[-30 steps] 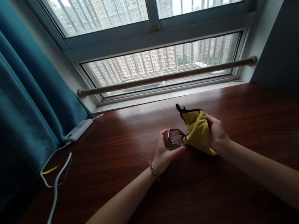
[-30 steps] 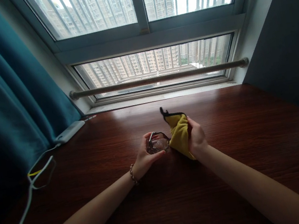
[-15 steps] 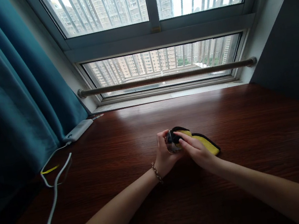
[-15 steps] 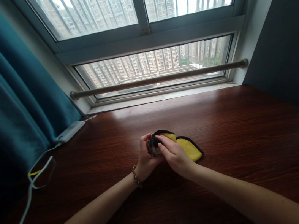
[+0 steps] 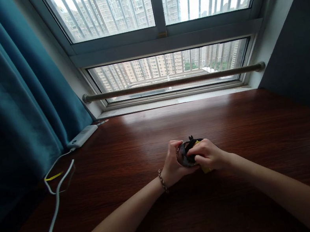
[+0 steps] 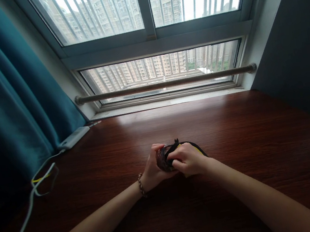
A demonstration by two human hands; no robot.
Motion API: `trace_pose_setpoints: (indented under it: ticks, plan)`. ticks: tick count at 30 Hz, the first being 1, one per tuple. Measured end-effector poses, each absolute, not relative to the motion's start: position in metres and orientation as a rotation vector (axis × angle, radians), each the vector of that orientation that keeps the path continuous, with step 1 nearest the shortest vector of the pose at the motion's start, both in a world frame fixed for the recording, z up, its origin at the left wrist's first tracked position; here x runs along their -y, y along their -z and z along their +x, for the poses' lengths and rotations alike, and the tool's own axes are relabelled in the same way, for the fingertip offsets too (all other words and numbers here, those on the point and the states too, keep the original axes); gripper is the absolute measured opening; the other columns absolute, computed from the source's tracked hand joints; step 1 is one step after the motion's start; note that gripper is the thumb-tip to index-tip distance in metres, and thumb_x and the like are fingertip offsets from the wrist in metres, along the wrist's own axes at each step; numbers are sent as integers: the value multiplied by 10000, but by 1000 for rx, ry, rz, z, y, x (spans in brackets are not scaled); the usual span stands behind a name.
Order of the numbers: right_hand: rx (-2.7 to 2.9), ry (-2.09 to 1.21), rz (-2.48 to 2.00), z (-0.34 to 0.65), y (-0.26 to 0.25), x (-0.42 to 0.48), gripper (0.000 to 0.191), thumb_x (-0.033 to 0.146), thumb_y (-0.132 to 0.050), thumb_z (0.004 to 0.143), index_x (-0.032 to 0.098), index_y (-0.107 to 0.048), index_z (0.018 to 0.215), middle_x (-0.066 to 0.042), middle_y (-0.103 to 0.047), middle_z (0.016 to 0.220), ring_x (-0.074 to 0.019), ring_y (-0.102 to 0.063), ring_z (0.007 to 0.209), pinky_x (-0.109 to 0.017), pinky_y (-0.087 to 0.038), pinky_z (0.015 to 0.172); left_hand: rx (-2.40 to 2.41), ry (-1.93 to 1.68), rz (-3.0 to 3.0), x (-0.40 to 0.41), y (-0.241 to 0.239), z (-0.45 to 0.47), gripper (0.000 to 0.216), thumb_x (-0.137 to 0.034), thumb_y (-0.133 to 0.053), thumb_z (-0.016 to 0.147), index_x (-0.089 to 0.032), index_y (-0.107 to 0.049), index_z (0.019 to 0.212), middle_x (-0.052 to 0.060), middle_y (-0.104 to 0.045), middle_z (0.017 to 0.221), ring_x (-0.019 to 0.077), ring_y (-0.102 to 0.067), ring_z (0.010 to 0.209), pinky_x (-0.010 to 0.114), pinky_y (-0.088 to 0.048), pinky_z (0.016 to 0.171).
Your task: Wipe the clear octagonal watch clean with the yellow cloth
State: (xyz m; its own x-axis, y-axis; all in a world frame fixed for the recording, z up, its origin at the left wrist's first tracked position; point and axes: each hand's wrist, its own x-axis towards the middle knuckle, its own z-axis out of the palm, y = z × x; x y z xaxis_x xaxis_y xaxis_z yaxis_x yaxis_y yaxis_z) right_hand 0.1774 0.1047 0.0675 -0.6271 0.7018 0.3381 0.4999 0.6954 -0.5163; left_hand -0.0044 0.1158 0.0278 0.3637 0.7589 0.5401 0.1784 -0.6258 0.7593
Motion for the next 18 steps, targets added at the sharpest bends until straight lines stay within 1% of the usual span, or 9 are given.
trace_pose_setpoints:
  ticks: [2, 3, 5, 7, 9, 12, 14, 16, 18]
  plan:
    - [2515, -204, -915, 176, -70, -104, 158, 203, -437, 752, 169, -554, 651, -21, -567, 640, -131, -440, 573, -289, -301, 592, -809, -1235, 2006, -116, -28, -4, 786, -296, -835, 490, -245, -385, 1133, 42, -481, 1045, 220, -542, 907, 390, -475, 809]
    - [2530, -62, -901, 175, -70, -104, 151, 217, -440, 757, 171, -519, 637, -26, -560, 645, -139, -432, 581, -298, -296, 595, -808, -1229, 1988, -117, -28, -3, 762, -289, -827, 511, -247, -383, 1129, 41, -506, 1027, 220, -556, 890, 389, -481, 798]
    - [2474, 151, -841, 175, -68, -104, 154, 243, -431, 774, 171, -509, 663, -44, -552, 663, -162, -436, 618, -312, -311, 618, -796, -1219, 1947, -118, -28, -2, 725, -274, -815, 547, -249, -376, 1123, 42, -557, 1002, 223, -584, 878, 389, -491, 792]
    - [2360, 223, -796, 179, -63, -105, 177, 246, -402, 796, 164, -528, 702, -64, -543, 673, -184, -445, 658, -324, -336, 654, -769, -1205, 1912, -118, -28, -2, 727, -265, -826, 544, -241, -380, 1118, 53, -591, 1011, 233, -602, 902, 395, -496, 812]
    - [2170, 111, -877, 186, -59, -107, 203, 233, -371, 807, 162, -544, 726, -62, -532, 666, -182, -444, 647, -323, -345, 655, -733, -1196, 1883, -119, -28, -2, 774, -268, -854, 499, -223, -393, 1120, 72, -601, 1052, 248, -607, 952, 404, -494, 848]
    - [1575, -377, -1162, 199, -62, -117, 204, 244, -384, 784, 177, -549, 684, -39, -519, 625, -165, -436, 596, -306, -343, 607, -693, -1207, 1838, -121, -26, -3, 862, -280, -882, 432, -202, -398, 1140, 108, -583, 1139, 277, -586, 1045, 429, -472, 916]
    - [1201, -633, -1240, 206, -69, -127, 210, 279, -373, 757, 191, -526, 644, -41, -516, 613, -172, -454, 600, -302, -367, 587, -674, -1212, 1816, -122, -25, -3, 894, -278, -889, 409, -197, -399, 1152, 122, -574, 1170, 285, -576, 1075, 441, -459, 945]
    - [1053, -777, -1234, 213, -78, -136, 215, 322, -341, 731, 208, -481, 615, -56, -516, 602, -189, -487, 611, -313, -417, 585, -660, -1208, 1804, -123, -24, -4, 902, -266, -893, 397, -197, -408, 1155, 125, -573, 1184, 287, -569, 1094, 448, -446, 968]
    - [1037, -908, -1216, 221, -89, -142, 200, 345, -338, 705, 220, -456, 601, -73, -530, 591, -209, -526, 610, -337, -462, 586, -654, -1206, 1790, -123, -23, -4, 902, -255, -894, 395, -197, -413, 1156, 127, -571, 1197, 287, -562, 1110, 450, -437, 983]
